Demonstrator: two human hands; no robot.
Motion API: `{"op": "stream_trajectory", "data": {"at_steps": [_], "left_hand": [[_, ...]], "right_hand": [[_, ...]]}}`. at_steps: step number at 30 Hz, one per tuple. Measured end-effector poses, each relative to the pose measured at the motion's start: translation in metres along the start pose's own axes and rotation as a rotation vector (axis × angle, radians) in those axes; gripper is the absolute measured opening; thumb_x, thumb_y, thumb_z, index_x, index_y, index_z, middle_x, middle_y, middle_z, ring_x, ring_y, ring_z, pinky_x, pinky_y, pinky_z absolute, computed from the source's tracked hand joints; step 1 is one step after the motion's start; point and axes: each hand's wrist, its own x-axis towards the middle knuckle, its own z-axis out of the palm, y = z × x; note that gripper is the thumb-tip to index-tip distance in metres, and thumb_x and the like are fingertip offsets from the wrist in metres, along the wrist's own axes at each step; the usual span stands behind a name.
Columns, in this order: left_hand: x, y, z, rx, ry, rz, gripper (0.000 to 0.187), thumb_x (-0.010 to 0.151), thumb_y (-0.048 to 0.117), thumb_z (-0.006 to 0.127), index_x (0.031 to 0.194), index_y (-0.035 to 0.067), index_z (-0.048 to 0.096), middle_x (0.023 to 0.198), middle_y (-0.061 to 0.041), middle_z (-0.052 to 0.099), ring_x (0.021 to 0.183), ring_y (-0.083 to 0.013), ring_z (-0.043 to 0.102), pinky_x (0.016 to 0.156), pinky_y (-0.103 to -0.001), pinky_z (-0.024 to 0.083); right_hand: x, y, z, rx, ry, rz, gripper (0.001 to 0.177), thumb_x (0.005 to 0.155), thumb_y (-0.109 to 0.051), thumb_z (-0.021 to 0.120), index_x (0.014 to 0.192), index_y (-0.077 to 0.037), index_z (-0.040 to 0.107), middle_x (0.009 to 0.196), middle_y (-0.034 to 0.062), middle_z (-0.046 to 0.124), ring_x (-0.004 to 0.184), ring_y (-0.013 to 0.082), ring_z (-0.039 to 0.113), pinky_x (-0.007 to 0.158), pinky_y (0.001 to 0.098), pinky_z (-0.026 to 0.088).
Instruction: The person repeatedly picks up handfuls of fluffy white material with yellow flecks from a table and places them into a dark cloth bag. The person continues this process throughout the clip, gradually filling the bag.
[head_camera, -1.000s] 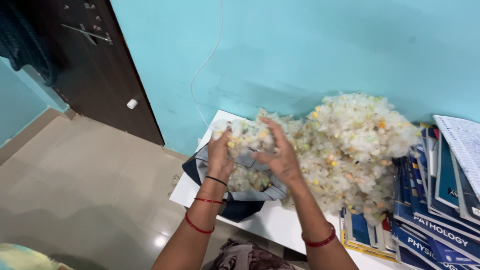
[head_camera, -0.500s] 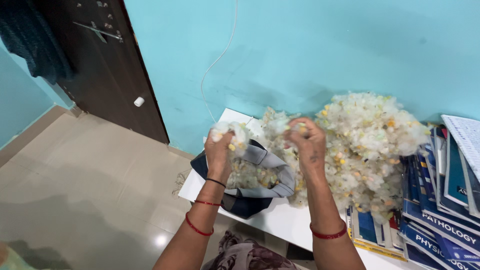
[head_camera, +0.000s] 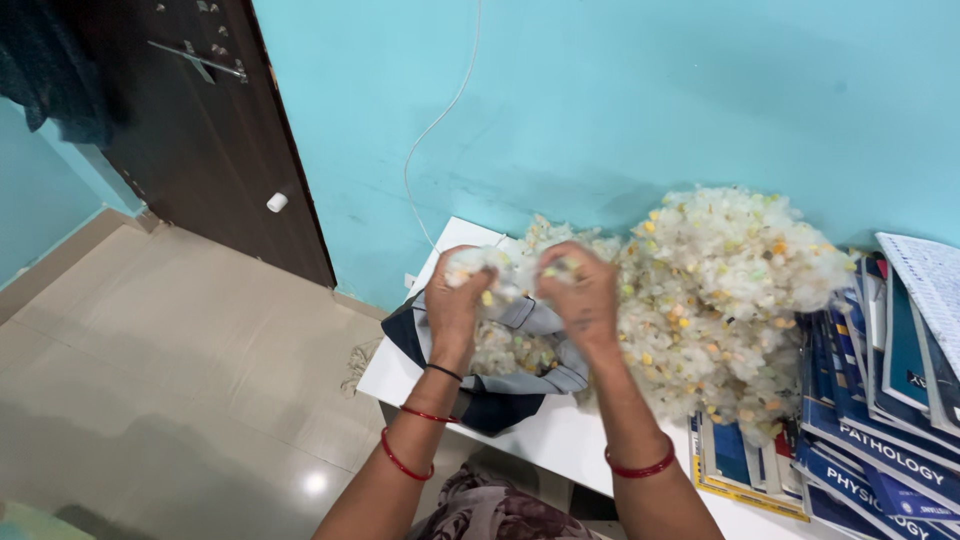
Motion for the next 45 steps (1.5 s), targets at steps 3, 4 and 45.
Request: {"op": "stream_trajectory", "data": {"at_steps": [3,4,45], "left_hand": [[0.006,0.006,-0.012,-0.071,0.007,-0.017,0.029,0.081,0.006,0.073,0.110,0.001,0.068,0.091,-0.006,0.071,0.078,-0.0142,0.065,0.067,-0.031,0.055],[0.008,0.007,-0.014,-0.104,-0.028,-0.032,0.032,0.081,0.006,0.074,0.112,0.001,0.068,0.093,-0.006,0.071,0.081,-0.0149,0.066,0.071,-0.031,0.055],[0.010,-0.003,-0.019,0.081,-0.345,-0.218,0.037,0.072,0.011,0.073,0.108,0.000,0.071,0.094,-0.007,0.072,0.087,-0.0161,0.066,0.083,-0.032,0.052]], "right_hand": [[0.013,-0.002,-0.023,0.211,0.183,0.146,0.013,0.080,0.000,0.069,0.093,-0.003,0.070,0.100,0.0099,0.070,0.079,0.0169,0.069,0.067,0.0353,0.065],[0.014,-0.005,-0.023,0.217,0.141,0.200,0.015,0.080,-0.001,0.069,0.095,-0.003,0.071,0.102,0.0095,0.070,0.080,0.0171,0.071,0.068,0.0354,0.065],[0.003,0.059,-0.013,0.422,-0.218,0.593,0.047,0.071,0.003,0.067,0.118,-0.001,0.070,0.088,0.0174,0.069,0.077,0.0226,0.067,0.072,0.0332,0.057]]}}
